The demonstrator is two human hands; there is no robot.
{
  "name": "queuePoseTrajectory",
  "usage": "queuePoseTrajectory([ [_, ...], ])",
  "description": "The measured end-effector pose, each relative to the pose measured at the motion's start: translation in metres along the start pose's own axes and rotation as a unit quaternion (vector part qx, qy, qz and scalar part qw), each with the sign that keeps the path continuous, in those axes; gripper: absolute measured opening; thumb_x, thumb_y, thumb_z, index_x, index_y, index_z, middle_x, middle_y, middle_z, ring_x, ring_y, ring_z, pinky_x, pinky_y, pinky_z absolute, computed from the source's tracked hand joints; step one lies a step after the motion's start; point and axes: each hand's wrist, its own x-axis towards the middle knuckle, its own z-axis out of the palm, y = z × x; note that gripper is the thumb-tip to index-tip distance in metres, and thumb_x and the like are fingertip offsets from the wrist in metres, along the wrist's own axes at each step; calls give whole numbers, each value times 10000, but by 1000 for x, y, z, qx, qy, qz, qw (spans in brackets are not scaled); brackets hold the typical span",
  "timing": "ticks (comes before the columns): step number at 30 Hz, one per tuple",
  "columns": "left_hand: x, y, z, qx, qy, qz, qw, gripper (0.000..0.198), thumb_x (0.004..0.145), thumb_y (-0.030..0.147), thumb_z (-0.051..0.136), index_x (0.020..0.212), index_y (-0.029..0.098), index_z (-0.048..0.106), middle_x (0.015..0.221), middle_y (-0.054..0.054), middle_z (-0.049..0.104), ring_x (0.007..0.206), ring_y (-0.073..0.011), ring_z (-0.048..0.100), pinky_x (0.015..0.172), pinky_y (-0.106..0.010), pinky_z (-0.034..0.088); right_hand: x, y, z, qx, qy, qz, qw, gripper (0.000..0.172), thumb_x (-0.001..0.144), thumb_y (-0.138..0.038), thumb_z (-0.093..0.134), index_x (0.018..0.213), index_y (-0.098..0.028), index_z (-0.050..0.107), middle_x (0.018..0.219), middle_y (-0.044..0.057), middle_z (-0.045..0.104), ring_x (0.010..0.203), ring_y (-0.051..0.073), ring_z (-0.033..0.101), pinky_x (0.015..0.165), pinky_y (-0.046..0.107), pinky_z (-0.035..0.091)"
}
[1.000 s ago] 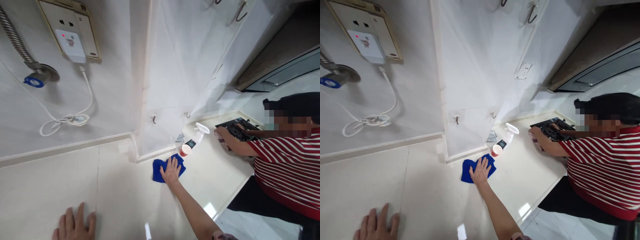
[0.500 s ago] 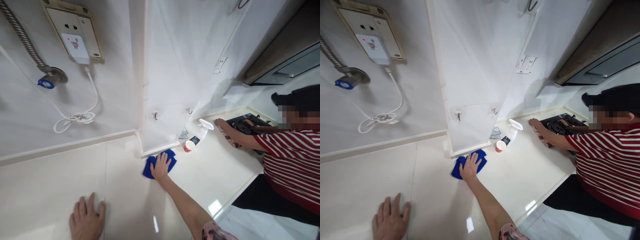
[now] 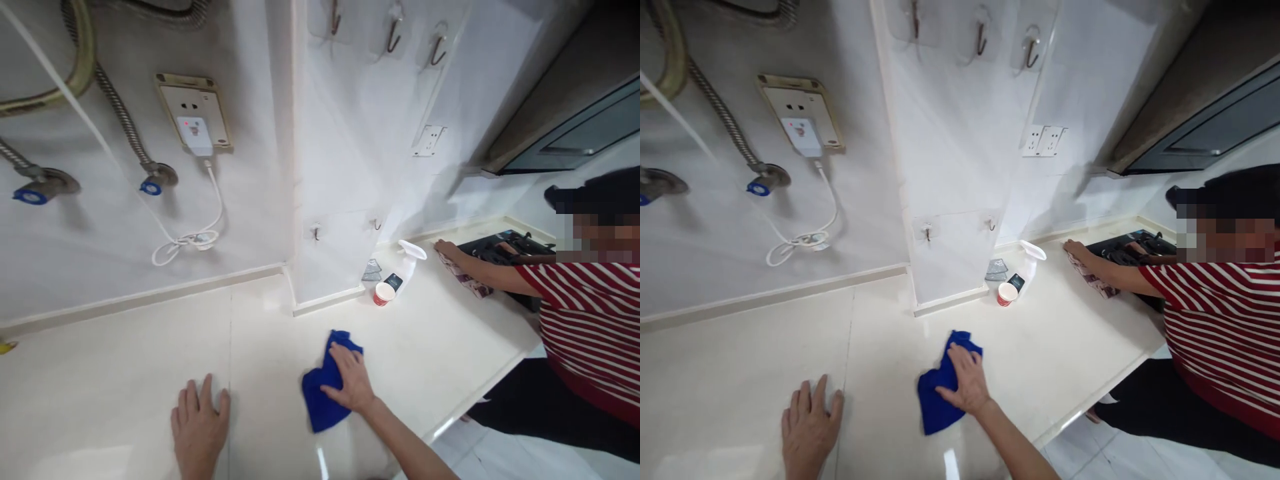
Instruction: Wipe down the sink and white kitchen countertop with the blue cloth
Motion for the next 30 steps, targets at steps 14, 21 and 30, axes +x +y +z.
queuePoseTrajectory([
  [14, 3, 5, -2, 8, 12, -2, 1000, 736, 1005, 511, 197, 1482, 46, 511, 1618, -285, 373, 1575, -399, 248, 1269, -609, 241, 75, 47, 23, -32, 184, 148, 971, 525, 1041, -535, 429, 1292, -127, 644, 1298, 198, 704, 1221, 308, 627, 1040, 493, 439],
  [21, 4, 4, -2, 8, 6, -12, 1000, 747, 1001, 536, 183, 1480, 65, 510, 1613, -271, 388, 1572, -393, 262, 1271, -605, 242, 113, 70, -17, 36, 301, 232, 924, 665, 1020, -610, 408, 1454, -116, 501, 1396, 214, 627, 1307, 307, 570, 1116, 499, 448],
  [30, 4, 10, -3, -3, 1, -20, 1000, 736, 995, 534, 207, 1494, 73, 490, 1648, -261, 343, 1591, -383, 221, 1285, -608, 209, 163, 78, 4, -50, 190, 342, 919, 624, 1024, -480, 321, 1337, 10, 546, 1395, 354, 558, 1259, 405, 548, 1001, 560, 475],
])
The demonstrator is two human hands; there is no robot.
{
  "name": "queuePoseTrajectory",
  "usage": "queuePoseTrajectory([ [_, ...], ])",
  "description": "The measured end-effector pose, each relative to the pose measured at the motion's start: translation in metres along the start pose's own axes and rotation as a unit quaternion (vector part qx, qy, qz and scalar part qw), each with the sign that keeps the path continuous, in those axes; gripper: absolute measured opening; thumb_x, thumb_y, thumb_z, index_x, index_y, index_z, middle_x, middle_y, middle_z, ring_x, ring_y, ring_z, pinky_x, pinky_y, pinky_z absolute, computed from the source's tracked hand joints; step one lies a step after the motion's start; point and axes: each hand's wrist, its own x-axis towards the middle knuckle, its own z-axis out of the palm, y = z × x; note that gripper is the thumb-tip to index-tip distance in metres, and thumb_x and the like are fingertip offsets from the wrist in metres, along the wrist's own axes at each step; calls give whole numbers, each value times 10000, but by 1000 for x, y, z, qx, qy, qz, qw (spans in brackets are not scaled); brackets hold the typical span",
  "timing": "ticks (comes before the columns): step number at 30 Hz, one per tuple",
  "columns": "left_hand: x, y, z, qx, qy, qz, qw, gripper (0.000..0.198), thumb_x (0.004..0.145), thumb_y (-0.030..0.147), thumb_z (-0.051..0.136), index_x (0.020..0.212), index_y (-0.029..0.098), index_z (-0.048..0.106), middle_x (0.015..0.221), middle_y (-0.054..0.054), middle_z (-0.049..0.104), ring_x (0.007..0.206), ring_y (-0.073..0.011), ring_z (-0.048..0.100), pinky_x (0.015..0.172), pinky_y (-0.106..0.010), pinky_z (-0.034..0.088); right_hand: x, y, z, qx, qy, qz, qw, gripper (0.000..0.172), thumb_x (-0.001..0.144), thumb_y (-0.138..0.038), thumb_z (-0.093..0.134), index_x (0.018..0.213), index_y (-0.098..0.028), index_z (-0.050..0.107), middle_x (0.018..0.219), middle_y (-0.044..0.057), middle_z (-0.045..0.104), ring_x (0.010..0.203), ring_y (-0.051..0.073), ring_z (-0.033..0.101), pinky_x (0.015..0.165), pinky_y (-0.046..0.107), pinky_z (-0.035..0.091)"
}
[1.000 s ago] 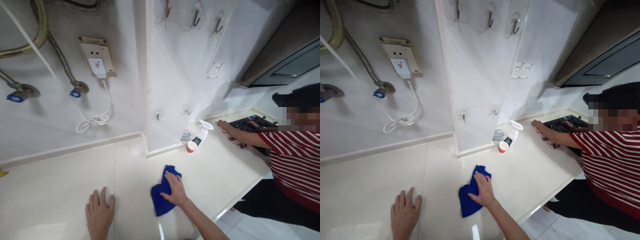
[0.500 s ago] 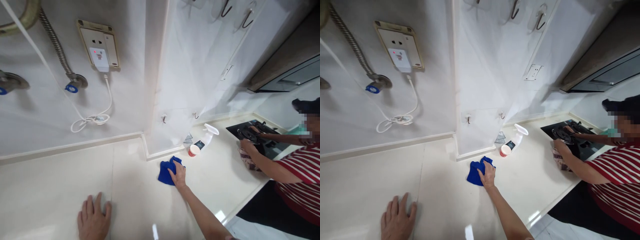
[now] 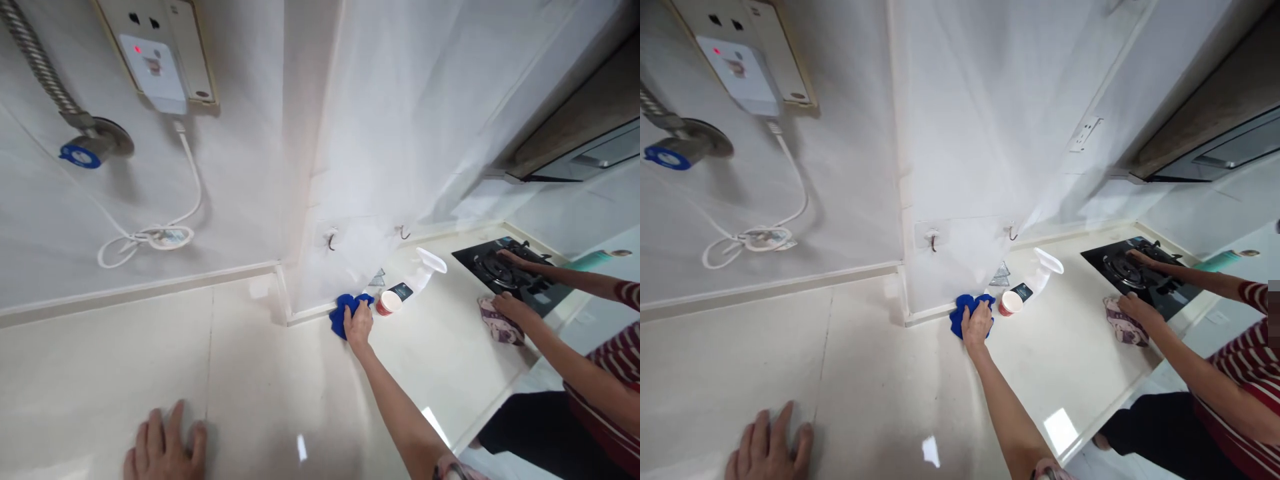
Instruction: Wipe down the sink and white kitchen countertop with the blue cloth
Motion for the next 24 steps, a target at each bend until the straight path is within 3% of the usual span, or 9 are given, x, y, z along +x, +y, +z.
queuePoseTrajectory([
  [4, -1, 3, -1, -1, 0, -3, 1000, 719, 999, 513, 219, 1483, 65, 503, 1659, -259, 331, 1601, -369, 200, 1299, -591, 181, -20, -20, -2, -24, -25, -45, 998, 550, 1023, -437, 354, 1332, -34, 567, 1396, 318, 566, 1209, 393, 532, 987, 562, 473],
  [8, -1, 4, -2, 5, -7, -7, 1000, 713, 1002, 509, 213, 1477, 68, 510, 1646, -264, 346, 1600, -370, 198, 1297, -594, 186, -50, -65, -6, -50, -87, -140, 985, 483, 1029, -388, 383, 1299, -50, 597, 1433, 303, 547, 1182, 380, 507, 993, 553, 459],
  [12, -1, 3, -2, 10, -8, -5, 1000, 722, 998, 504, 200, 1466, 55, 519, 1636, -266, 359, 1599, -362, 202, 1300, -582, 179, -75, -104, -6, -59, -133, -157, 977, 485, 1036, -374, 382, 1312, -38, 598, 1426, 312, 559, 1164, 388, 504, 994, 564, 444],
  [16, 0, 1, -1, 13, -4, 2, 1000, 726, 999, 500, 197, 1455, 45, 531, 1615, -273, 381, 1588, -365, 223, 1293, -579, 195, -105, -122, -3, -41, -187, -219, 957, 516, 1037, -395, 419, 1386, -46, 568, 1489, 289, 532, 1192, 381, 511, 1031, 561, 420],
  [20, 0, -3, 0, 21, -2, 1, 1000, 701, 1005, 490, 220, 1460, 61, 538, 1606, -266, 398, 1569, -371, 261, 1278, -582, 226, -143, -137, 2, 30, -272, -347, 897, 522, 994, -429, 549, 1428, -139, 562, 1527, 179, 554, 1267, 339, 512, 1087, 536, 383],
  [24, 0, -8, 1, 21, 1, 1, 1000, 704, 1010, 499, 229, 1456, 64, 558, 1590, -266, 422, 1542, -387, 308, 1258, -587, 269, -161, -143, -7, 60, -284, -328, 899, 535, 969, -440, 589, 1430, -169, 561, 1531, 154, 564, 1365, 331, 480, 1137, 544, 338],
])
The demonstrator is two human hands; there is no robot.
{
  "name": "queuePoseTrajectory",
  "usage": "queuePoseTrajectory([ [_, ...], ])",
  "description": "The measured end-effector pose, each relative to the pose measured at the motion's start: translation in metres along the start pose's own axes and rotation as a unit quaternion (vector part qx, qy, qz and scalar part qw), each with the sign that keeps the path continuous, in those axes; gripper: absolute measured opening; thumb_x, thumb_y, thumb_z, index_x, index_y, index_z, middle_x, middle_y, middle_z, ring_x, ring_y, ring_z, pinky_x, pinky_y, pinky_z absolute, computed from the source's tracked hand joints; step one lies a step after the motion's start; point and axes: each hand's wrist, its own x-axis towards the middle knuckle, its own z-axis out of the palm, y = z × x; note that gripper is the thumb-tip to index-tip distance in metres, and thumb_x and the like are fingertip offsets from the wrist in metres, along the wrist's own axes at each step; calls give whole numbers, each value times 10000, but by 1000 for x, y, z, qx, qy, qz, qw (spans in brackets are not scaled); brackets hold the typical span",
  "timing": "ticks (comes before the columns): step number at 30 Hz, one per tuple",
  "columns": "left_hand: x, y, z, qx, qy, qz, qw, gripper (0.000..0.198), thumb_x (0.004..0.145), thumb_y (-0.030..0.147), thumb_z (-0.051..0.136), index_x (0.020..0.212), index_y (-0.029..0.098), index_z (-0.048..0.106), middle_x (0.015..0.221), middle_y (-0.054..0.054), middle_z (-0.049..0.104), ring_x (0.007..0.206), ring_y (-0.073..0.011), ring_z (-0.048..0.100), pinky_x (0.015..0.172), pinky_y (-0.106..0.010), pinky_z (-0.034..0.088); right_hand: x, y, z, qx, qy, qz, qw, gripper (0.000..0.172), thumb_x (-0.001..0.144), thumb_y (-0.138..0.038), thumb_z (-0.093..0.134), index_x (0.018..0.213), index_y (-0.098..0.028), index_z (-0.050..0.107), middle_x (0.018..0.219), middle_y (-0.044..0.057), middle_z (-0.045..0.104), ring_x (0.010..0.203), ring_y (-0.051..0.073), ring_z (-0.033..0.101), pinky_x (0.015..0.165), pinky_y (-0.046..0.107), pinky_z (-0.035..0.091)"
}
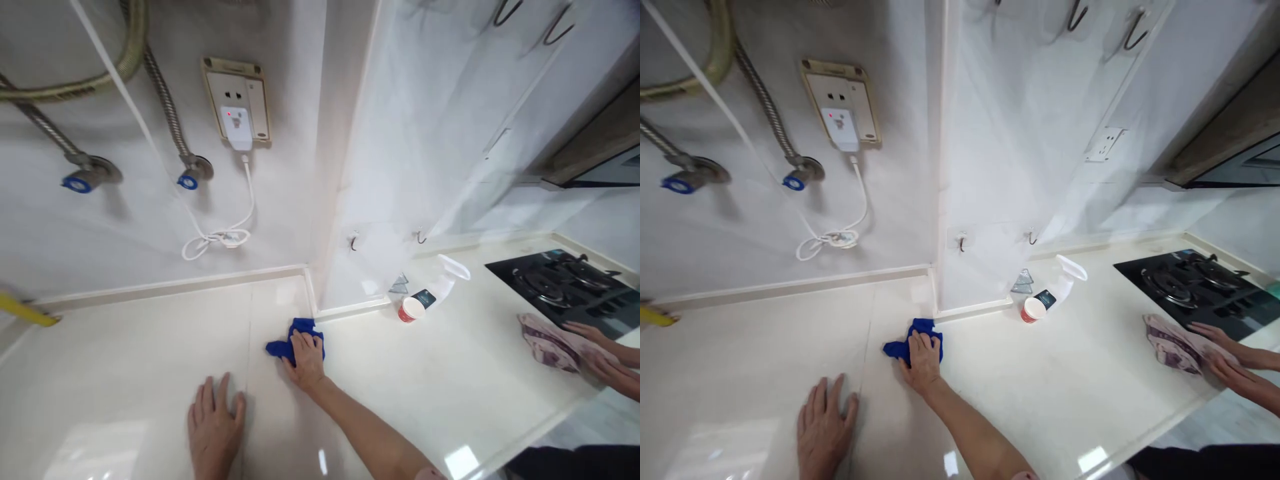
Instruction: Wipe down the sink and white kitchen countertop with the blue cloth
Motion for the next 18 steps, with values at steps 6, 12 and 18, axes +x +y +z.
queuePoseTrajectory([
  [6, -2, -3, 1, -7, -1, -6, 1000, 705, 1014, 511, 239, 1472, 75, 550, 1612, -260, 403, 1546, -392, 305, 1262, -590, 265, -75, 38, -31, 25, 1, -77, 997, 523, 962, -453, 588, 1419, -199, 574, 1535, 139, 570, 1405, 321, 501, 1265, 637, 196],
  [12, -5, 1, 0, -15, 3, 3, 1000, 685, 1024, 478, 249, 1480, 53, 536, 1613, -291, 384, 1558, -408, 279, 1267, -608, 244, -192, 138, -67, -52, 73, -16, 996, 454, 976, -446, 552, 1364, -222, 627, 1589, 143, 505, 1525, 347, 394, 1255, 638, 294],
  [18, -4, 6, -2, -16, 17, 17, 1000, 673, 1034, 459, 236, 1484, 47, 520, 1625, -286, 363, 1585, -382, 226, 1285, -595, 208, -185, 190, -71, -148, 199, 172, 953, 548, 981, -527, 458, 1323, -133, 625, 1524, 220, 551, 1492, 399, 413, 1184, 643, 365],
])
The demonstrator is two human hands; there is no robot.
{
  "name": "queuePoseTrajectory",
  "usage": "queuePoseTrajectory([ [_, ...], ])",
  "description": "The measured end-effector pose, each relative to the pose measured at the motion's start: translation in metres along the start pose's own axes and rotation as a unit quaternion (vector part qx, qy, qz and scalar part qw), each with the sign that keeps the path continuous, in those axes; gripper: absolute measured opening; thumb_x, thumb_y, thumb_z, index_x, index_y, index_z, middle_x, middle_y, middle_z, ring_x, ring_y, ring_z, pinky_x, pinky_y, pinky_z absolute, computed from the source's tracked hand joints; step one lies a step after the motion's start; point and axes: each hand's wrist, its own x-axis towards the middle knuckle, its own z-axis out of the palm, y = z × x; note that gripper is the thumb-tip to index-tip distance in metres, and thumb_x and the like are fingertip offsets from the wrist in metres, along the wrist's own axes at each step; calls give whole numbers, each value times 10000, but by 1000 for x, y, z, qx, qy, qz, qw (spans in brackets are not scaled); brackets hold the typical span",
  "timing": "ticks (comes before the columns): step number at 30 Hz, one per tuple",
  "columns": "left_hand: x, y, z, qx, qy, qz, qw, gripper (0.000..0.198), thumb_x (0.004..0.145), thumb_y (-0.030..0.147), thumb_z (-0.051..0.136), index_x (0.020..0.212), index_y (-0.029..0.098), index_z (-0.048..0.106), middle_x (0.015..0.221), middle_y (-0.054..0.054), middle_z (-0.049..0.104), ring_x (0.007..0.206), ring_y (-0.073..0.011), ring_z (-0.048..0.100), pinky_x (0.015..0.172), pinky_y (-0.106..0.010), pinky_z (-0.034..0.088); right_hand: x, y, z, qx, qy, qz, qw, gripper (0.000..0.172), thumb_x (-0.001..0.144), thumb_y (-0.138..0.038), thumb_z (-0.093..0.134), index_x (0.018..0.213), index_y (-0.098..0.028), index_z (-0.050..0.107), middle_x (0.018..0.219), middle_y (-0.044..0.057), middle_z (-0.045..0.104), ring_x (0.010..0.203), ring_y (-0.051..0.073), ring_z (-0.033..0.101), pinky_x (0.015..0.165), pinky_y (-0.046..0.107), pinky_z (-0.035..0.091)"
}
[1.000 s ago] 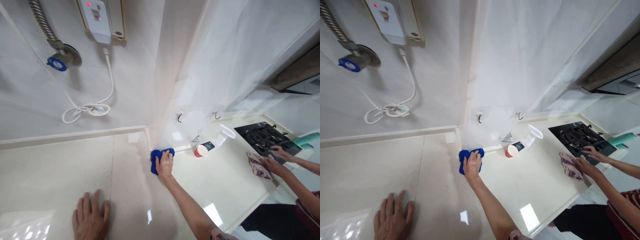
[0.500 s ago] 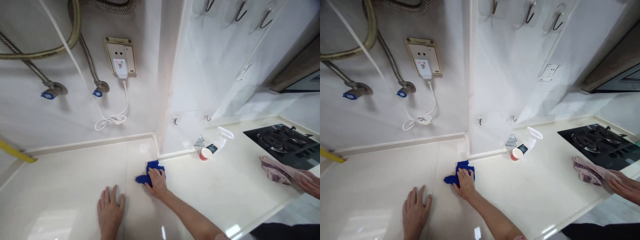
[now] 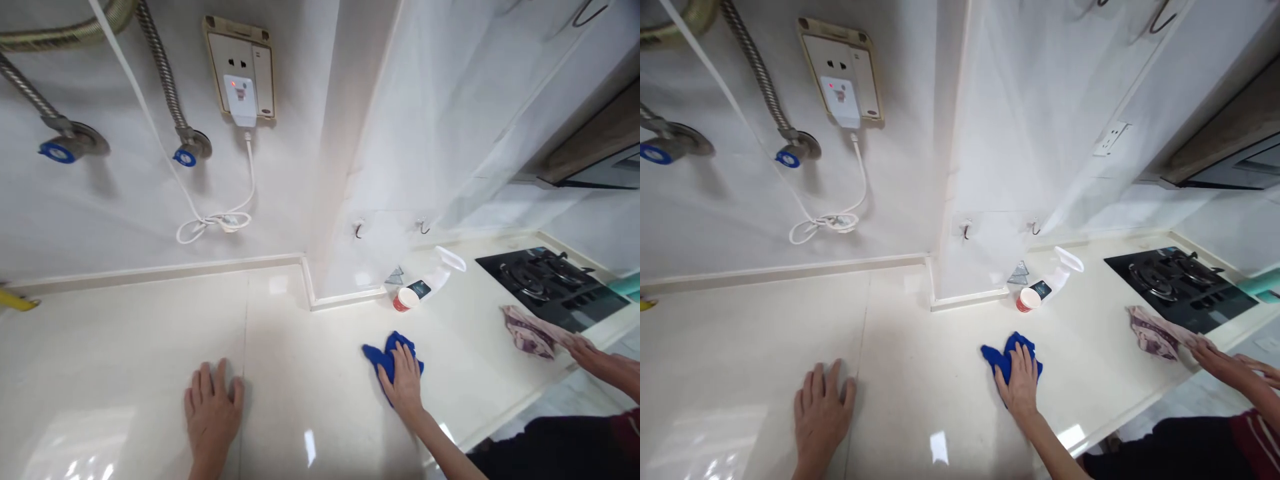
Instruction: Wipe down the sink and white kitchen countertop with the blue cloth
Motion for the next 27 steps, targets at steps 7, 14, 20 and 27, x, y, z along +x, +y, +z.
queuePoseTrajectory([
  [7, 1, 4, 0, 6, -8, -10, 1000, 656, 1036, 445, 246, 1494, 51, 500, 1636, -272, 351, 1591, -369, 211, 1292, -589, 199, 86, -100, 49, -56, -87, 23, 994, 692, 948, -479, 463, 1453, -10, 527, 1623, 274, 403, 1542, 429, 297, 1232, 676, 213],
  [14, 0, -2, 3, 18, -6, 7, 1000, 610, 1042, 417, 296, 1478, 56, 522, 1607, -281, 395, 1564, -386, 268, 1267, -595, 261, 86, -208, 48, -16, -208, -5, 978, 853, 951, -535, 510, 1593, 4, 348, 1701, 302, 191, 1590, 473, 140, 1240, 725, 67],
  [20, 0, -5, 4, 21, 10, 14, 1000, 595, 1036, 424, 336, 1467, 69, 542, 1600, -279, 411, 1546, -394, 308, 1245, -603, 303, 20, -258, 7, 169, -319, -269, 893, 858, 941, -614, 550, 1610, -110, 361, 1738, 195, 170, 1627, 370, 75, 1289, 680, 22],
  [27, 1, -8, 5, 21, 19, 17, 999, 606, 1025, 442, 340, 1464, 81, 549, 1586, -274, 431, 1524, -402, 346, 1235, -609, 321, -45, -228, -13, 279, -356, -463, 762, 856, 873, -598, 668, 1574, -176, 415, 1676, 130, 385, 1591, 280, 267, 1325, 574, 88],
])
